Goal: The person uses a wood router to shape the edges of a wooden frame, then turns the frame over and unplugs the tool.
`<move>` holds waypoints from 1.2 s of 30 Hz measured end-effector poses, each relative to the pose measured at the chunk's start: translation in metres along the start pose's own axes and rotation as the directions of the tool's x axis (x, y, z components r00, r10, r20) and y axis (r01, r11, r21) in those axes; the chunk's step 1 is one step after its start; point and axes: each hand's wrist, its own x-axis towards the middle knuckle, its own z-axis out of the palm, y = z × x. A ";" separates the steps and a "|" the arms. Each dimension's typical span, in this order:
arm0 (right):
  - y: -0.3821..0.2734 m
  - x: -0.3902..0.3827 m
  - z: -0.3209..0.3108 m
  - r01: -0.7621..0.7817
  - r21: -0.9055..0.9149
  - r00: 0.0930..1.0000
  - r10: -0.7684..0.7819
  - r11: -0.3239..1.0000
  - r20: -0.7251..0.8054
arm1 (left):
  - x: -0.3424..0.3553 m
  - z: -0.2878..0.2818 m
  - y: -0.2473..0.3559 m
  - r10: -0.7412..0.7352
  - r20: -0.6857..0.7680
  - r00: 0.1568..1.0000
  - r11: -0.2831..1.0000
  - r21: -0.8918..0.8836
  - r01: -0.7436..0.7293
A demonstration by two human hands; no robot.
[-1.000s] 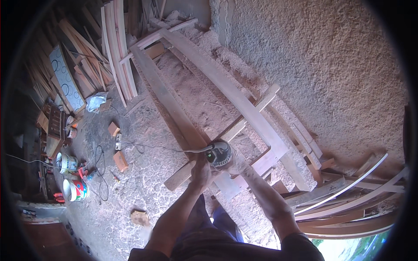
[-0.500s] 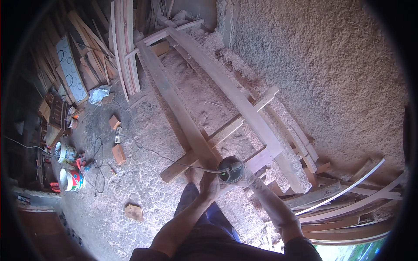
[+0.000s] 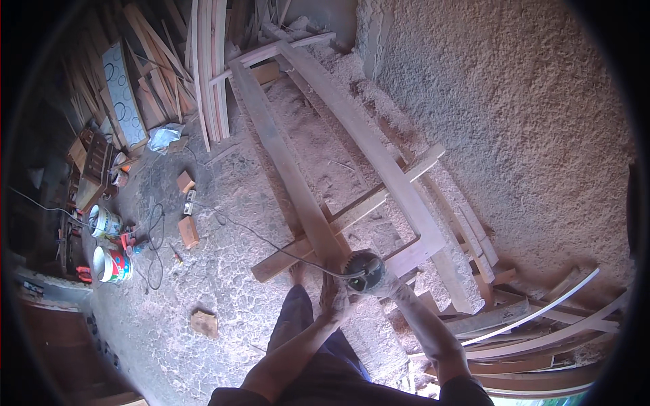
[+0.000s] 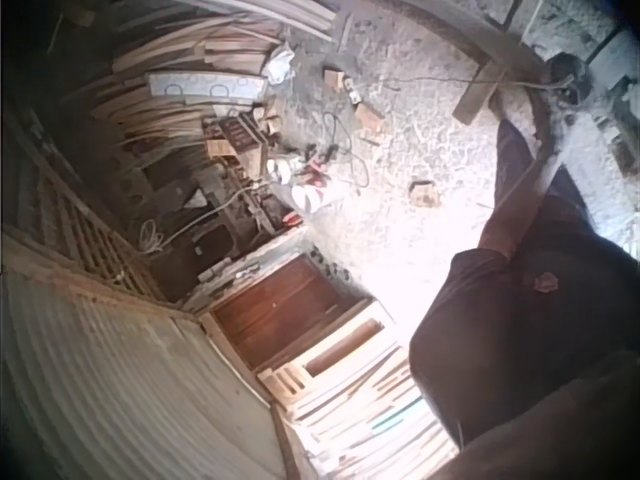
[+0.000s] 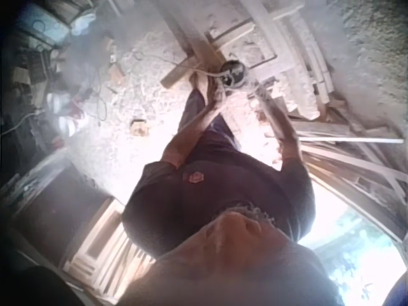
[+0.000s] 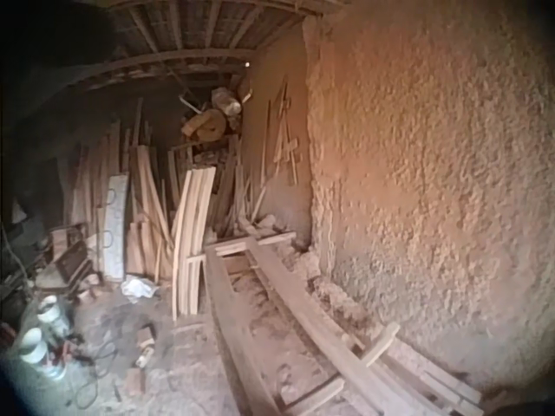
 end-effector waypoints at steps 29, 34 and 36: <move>0.026 0.067 0.033 0.099 -0.367 0.977 -0.159 0.925 -0.139 | 0.129 -0.002 -0.133 -0.178 -0.132 0.975 0.964 0.174 0.200; 0.004 0.103 0.032 0.073 -0.163 0.977 -0.104 0.984 -0.188 | 0.130 -0.008 -0.141 -0.261 -0.153 0.953 0.961 0.053 0.271; -0.001 0.128 0.035 0.068 -0.041 0.978 -0.074 0.997 -0.193 | 0.129 -0.012 -0.146 -0.354 -0.121 0.927 0.934 -0.007 0.356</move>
